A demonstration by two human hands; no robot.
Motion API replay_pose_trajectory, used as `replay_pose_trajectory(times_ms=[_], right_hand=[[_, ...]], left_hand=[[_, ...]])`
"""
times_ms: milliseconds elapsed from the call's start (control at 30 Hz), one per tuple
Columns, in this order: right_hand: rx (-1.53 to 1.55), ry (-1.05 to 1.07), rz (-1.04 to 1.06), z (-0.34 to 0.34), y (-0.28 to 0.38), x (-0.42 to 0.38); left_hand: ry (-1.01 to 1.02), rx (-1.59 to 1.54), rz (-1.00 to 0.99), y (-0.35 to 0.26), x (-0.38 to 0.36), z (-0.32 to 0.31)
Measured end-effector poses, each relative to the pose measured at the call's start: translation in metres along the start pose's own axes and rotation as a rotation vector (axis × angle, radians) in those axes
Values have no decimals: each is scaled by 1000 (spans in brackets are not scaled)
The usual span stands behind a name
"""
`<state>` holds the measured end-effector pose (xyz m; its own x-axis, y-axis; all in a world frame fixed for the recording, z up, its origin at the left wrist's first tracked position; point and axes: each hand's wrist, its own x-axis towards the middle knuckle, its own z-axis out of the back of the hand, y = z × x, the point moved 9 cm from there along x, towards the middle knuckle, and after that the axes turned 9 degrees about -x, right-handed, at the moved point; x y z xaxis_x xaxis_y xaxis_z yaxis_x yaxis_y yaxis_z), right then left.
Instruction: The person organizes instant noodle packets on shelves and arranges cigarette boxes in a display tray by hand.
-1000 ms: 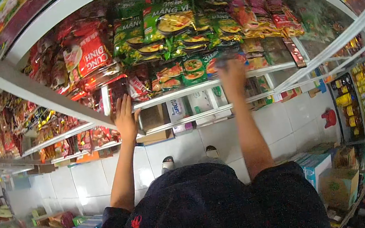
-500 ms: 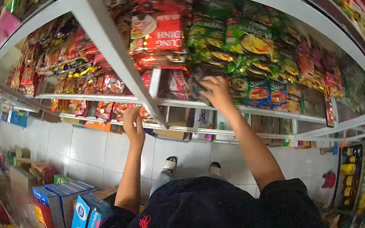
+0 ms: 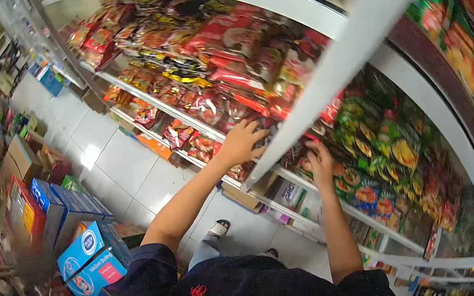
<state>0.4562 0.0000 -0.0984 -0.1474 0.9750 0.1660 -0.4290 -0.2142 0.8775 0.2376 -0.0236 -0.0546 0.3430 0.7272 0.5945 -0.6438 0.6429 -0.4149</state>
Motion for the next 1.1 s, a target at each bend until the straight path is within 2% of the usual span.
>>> replay_pose_trajectory(times_ms=[67, 100, 167, 200, 233, 267, 333, 367, 400, 433, 467, 500, 533, 567, 600, 667, 700, 733, 767, 800, 833, 867, 900, 933, 967, 1000, 1033, 1067, 1100], right_hand=[[-309, -32, 114, 5, 3, -9], [-310, -16, 124, 2, 9, -11], [-628, -3, 237, -7, 38, -12], [-614, -100, 303, -4, 24, -12], [-575, -45, 205, -2, 17, -11], [-532, 10, 107, -3, 10, -11], [-761, -13, 29, 3, -29, -14], [-939, -93, 150, 4, -26, -18], [-930, -2, 191, -5, -7, -17], [-861, -22, 184, -4, -16, -17], [-795, -45, 177, -1, -23, -16], [-697, -61, 67, -3, 0, -10], [-580, -59, 47, -6, 7, -8], [-664, -108, 158, -6, 13, -9], [-752, -164, 258, -3, 10, -14], [-283, -187, 66, 13, -49, -18], [-431, -111, 97, 4, -33, -21], [-575, -31, 118, -3, -14, -17], [-839, -16, 137, -6, -33, -15], [-1104, 15, 136, -6, -55, -17], [-762, -269, 111, 0, 5, -20], [-1052, 26, 153, -12, -59, -17], [-990, -199, 267, -9, 10, -22], [-775, -174, 27, -2, 31, -21], [-867, -195, 177, -5, 36, -24], [-847, -184, 209, -6, 44, -23], [-816, -211, 212, -6, 40, -25], [-784, -225, 229, -5, 36, -27], [-780, -214, 215, -3, 33, -33]], left_hand=[[78, -8, 90, 30, -9, 10], [61, -17, 118, 46, -17, 25], [21, 0, 161, 86, -35, 58], [43, 39, 249, 107, -44, 76], [44, 107, 350, 127, -52, 101], [-13, 176, 351, 147, -59, 125], [-119, 255, 333, 197, -71, 165], [-61, 306, 424, 226, -74, 181], [-73, 319, 521, 241, -74, 205], [-53, 382, 613, 267, -77, 220], [-158, 408, 596, 285, -81, 237], [-187, 415, 631, 305, -81, 251], [-149, 426, 734, 328, -82, 261], [-199, 481, 837, 346, -85, 271], [-270, 541, 795, 348, -80, 281], [-303, 525, 760, 372, -81, 275], [-271, 500, 808, 355, -73, 271], [-234, 463, 772, 354, -68, 260], [-188, 491, 761, 344, -66, 247], [-215, 541, 592, 334, -67, 228], [-148, 435, 630, 303, -60, 213], [-64, 347, 605, 270, -53, 195], [-38, 328, 477, 243, -51, 174], [-2, 322, 397, 220, -50, 153], [90, 201, 449, 189, -43, 141], [146, 214, 373, 178, -45, 126], [114, 359, 260, 160, -44, 126], [214, 299, 358, 188, -50, 119], [175, 213, 448, 209, -52, 130]])
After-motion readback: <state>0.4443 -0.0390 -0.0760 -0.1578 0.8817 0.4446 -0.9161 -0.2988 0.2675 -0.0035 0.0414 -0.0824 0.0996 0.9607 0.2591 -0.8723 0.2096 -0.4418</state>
